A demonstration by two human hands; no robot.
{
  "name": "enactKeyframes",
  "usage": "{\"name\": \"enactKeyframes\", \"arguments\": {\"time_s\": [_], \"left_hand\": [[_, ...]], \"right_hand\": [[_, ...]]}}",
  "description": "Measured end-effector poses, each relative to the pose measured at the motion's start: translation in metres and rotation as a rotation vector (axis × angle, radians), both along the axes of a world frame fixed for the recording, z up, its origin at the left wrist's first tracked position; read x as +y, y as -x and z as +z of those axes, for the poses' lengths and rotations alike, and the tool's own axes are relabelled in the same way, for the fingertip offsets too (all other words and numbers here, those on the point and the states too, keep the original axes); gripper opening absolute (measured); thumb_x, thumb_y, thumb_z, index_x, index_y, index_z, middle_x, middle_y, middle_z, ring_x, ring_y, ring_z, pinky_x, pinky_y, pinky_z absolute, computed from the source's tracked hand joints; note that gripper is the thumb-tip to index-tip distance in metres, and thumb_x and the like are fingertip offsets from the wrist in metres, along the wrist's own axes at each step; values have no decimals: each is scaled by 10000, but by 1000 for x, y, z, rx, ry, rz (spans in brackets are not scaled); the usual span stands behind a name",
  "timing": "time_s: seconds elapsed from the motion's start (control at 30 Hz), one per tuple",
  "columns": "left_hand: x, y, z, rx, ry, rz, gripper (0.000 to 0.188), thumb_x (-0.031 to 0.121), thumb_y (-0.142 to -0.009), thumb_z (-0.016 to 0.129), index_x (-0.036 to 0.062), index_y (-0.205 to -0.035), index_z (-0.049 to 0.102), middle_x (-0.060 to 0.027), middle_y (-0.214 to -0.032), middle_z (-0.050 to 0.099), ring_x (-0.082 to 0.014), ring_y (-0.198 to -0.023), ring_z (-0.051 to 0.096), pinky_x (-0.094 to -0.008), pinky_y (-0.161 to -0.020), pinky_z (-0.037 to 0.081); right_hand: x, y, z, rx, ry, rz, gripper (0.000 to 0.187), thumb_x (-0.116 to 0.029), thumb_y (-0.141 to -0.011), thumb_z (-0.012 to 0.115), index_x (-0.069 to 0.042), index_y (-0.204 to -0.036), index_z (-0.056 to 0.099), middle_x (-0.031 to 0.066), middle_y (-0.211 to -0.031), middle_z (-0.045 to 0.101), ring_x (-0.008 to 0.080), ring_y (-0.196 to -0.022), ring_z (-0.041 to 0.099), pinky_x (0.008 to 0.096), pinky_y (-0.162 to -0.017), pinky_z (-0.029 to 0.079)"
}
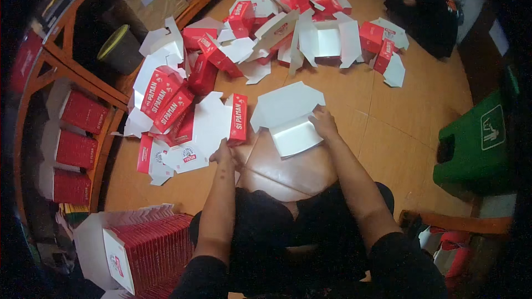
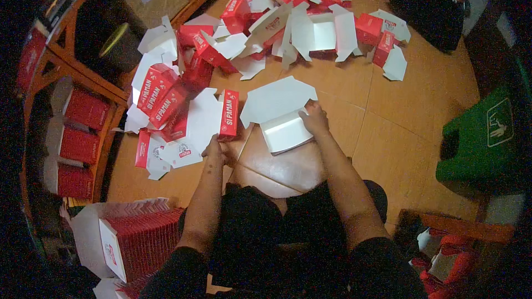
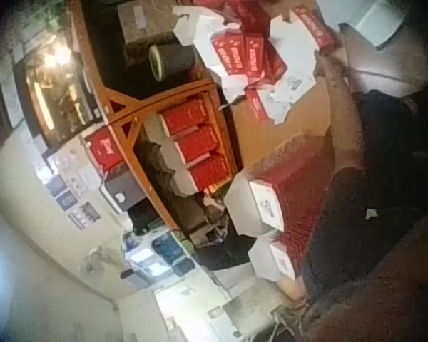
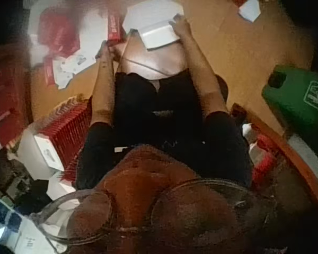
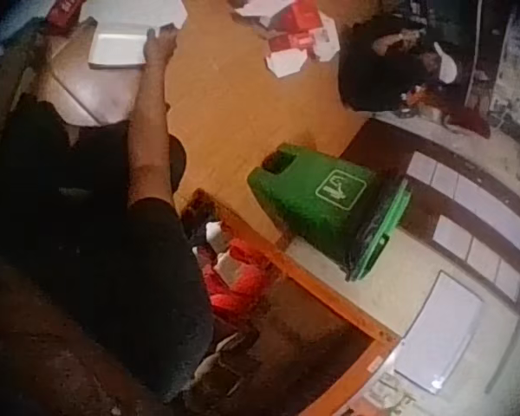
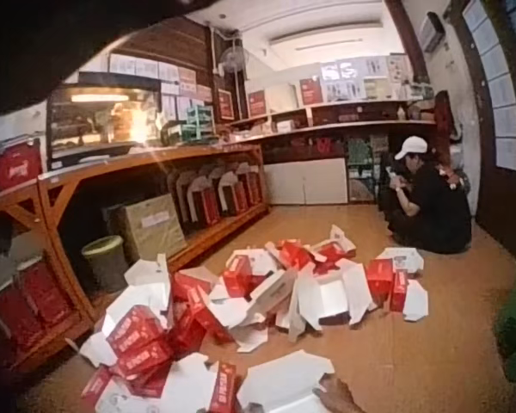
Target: The person sits on the floor and repeatedly assembles flat red and white cardboard boxes by folding the sides and interlocking the tabs. They pick up a flat piece, fold it into a box shape, and place the finished box on a growing stack to their left.
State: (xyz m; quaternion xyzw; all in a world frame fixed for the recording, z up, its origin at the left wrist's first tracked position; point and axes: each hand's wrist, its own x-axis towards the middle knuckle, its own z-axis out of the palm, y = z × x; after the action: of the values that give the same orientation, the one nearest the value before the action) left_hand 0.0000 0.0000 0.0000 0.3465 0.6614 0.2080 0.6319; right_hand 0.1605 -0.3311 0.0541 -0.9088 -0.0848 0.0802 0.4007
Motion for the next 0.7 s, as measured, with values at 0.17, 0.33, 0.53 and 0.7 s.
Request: {"name": "enactKeyframes", "arguments": {"time_s": [0.17, 0.33, 0.53, 0.7], "left_hand": [[-29, 2, 47, -69, 55, -74, 744, 87, -767, 640, 39, -1377, 218, -213, -1175, 548, -331, -1006, 611, -497, -881, 493], [-71, 46, 104, 75, -762, -214, 544, -19, -764, 574, -52, -1253, 335, -222, -1106, 531, -331, -999, 585, -426, -908, 462], [-125, 83, 183, -373, -1170, -417, 362, 1, -822, 571, -35, -1148, 420, -189, -1096, 520, -296, -1002, 549, -415, -890, 446], [-128, 93, 146, -722, -1197, -422, 501, 5, -828, 642, 8, -1246, 365, -156, -1227, 502, -259, -1113, 528, -372, -989, 409]], "right_hand": [[-14, 1, 12, -13, -234, -85, 422, -284, -828, 688, -37, -1161, 610, 207, -1113, 640, 342, -1073, 610, 417, -924, 475], [-6, 64, 88, 99, -589, 20, 396, -281, -890, 654, -43, -1198, 580, 150, -1143, 619, 267, -1055, 608, 392, -895, 486], [-12, 111, 144, 214, -703, 370, 602, -313, -910, 654, -93, -1401, 386, 149, -1404, 418, 243, -1195, 523, 382, -976, 441], [-2, 127, 158, 200, -573, 212, 601, -241, -924, 634, -118, -1438, 348, 195, -1375, 473, 277, -1303, 433, 358, -1078, 342]]}}
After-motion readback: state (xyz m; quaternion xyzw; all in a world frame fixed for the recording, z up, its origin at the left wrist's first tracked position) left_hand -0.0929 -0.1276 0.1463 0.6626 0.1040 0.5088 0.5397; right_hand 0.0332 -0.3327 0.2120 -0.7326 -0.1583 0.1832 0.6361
